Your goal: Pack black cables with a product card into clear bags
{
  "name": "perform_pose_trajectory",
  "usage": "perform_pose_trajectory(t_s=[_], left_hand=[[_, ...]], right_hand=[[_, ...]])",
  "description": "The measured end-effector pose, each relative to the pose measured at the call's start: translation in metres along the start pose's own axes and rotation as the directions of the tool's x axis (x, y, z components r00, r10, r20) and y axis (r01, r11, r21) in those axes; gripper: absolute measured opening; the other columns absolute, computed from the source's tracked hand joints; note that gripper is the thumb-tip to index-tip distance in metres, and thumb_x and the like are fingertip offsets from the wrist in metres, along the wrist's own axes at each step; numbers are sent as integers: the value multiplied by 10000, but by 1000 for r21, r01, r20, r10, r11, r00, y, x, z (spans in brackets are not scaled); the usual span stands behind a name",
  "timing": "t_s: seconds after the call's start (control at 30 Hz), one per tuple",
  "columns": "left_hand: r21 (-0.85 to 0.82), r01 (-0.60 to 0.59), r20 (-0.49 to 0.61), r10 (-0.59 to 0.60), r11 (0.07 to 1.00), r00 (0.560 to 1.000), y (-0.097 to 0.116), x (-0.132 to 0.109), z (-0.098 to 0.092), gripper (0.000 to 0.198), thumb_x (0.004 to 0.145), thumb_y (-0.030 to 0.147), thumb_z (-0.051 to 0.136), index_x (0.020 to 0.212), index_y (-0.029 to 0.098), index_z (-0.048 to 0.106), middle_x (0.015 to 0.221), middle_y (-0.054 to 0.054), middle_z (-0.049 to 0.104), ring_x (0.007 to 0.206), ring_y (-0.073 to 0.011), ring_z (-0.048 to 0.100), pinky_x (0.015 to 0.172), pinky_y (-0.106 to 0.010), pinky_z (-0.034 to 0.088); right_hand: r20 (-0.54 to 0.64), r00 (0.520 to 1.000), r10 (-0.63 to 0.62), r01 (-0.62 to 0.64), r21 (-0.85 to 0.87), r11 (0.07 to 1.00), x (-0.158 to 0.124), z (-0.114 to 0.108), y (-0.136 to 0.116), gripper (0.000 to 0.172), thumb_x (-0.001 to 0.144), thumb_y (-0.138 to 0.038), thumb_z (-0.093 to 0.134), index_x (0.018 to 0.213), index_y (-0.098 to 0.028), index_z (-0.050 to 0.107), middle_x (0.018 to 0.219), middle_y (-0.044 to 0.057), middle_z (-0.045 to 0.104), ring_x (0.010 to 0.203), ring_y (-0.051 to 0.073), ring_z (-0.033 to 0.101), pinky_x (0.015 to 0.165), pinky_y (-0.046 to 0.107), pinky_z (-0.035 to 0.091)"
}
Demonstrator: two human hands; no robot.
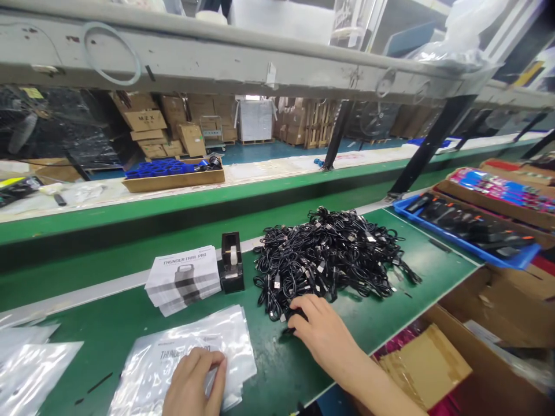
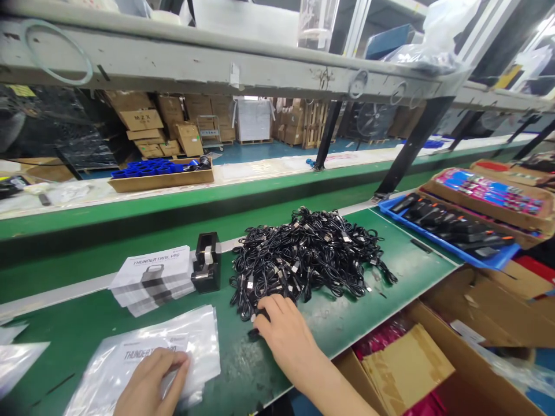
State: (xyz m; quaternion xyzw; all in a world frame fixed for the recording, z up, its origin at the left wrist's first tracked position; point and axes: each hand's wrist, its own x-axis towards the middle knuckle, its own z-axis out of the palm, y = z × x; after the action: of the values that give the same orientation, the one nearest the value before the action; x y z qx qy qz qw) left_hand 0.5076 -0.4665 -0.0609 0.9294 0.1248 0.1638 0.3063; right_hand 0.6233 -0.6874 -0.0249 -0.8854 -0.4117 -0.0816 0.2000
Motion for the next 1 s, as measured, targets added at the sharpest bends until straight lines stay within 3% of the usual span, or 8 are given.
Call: perform_pose_trajectory(t_s=[0.07, 0.13, 0.23, 0.43, 0.57, 0.73, 0.87, 1.0], left_hand=[[3, 4, 53, -5, 1000, 999, 0, 2, -3, 204, 783, 416, 469, 731, 260, 588, 717, 2, 598, 729, -186, 580, 663, -293, 464], [-8, 7, 102, -6, 1000, 995, 1, 3, -6, 187, 770, 409, 496, 734, 253, 592, 709, 3, 608, 707, -174, 594, 641, -268, 484], [-58, 68, 100, -62, 996, 993, 1, 3, -9, 196, 767, 409, 499, 726, 239, 588, 702, 2, 603, 684, -168, 595, 628, -261, 486], [-302, 266, 36, -268, 916, 963, 3, 1, -7, 226, 743, 450, 519, 751, 228, 560, 711, 21, 567, 641, -152, 541, 638, -263, 428], [-437, 268, 16, -290, 859, 957, 6, -1, -3, 190, 732, 422, 550, 735, 233, 552, 723, 30, 542, 677, -144, 526, 659, -243, 400], [-428, 184, 7, -200, 885, 980, 7, 2, -10, 164, 731, 387, 561, 721, 223, 557, 746, 9, 538, 708, -149, 532, 668, -238, 420], [-420, 144, -94, -200, 896, 975, 14, 15, -36, 175, 718, 400, 571, 725, 226, 563, 761, 9, 544, 718, -144, 525, 656, -222, 427], [-512, 203, -191, -341, 835, 920, 28, 29, -72, 227, 687, 445, 587, 735, 226, 553, 760, 27, 538, 708, -130, 517, 657, -208, 428]], right_hand=[[-22, 993, 112, -97, 358, 929, 7, 8, -16, 106, 850, -138, 401, 897, -191, 480, 926, 57, 564, 900, 185, 524, 759, 340, 434], [150, 959, 239, -276, 675, 684, 16, 17, -35, 155, 901, -239, 301, 1000, -199, 413, 812, 14, 562, 698, 129, 563, 616, 263, 464], [404, 895, 188, -445, 776, 447, 26, 29, -56, 234, 899, -305, 282, 1023, -201, 451, 734, -20, 511, 492, 83, 497, 423, 188, 392], [383, 911, 153, -381, 641, 666, 23, 32, -63, 211, 745, -151, 513, 921, -202, 617, 861, 29, 565, 894, 176, 535, 822, 273, 389], [328, 923, 203, -373, 625, 686, 25, 27, -65, 188, 788, -200, 487, 869, -211, 657, 829, 32, 559, 831, 159, 546, 776, 251, 404], [292, 950, 111, -291, 701, 652, 38, 23, -78, 396, 799, -173, 453, 1194, -182, 462, 965, 62, 593, 858, 157, 569, 793, 255, 417], [291, 954, 75, -274, 743, 610, 61, 8, -94, 285, 834, -289, 451, 1086, -168, 506, 931, 51, 657, 878, 174, 595, 766, 257, 421], [275, 938, -210, -13, 634, 773, 99, -23, -111, 347, 820, -448, 451, 986, -174, 583, 827, 38, 680, 782, 178, 610, 644, 239, 415]])
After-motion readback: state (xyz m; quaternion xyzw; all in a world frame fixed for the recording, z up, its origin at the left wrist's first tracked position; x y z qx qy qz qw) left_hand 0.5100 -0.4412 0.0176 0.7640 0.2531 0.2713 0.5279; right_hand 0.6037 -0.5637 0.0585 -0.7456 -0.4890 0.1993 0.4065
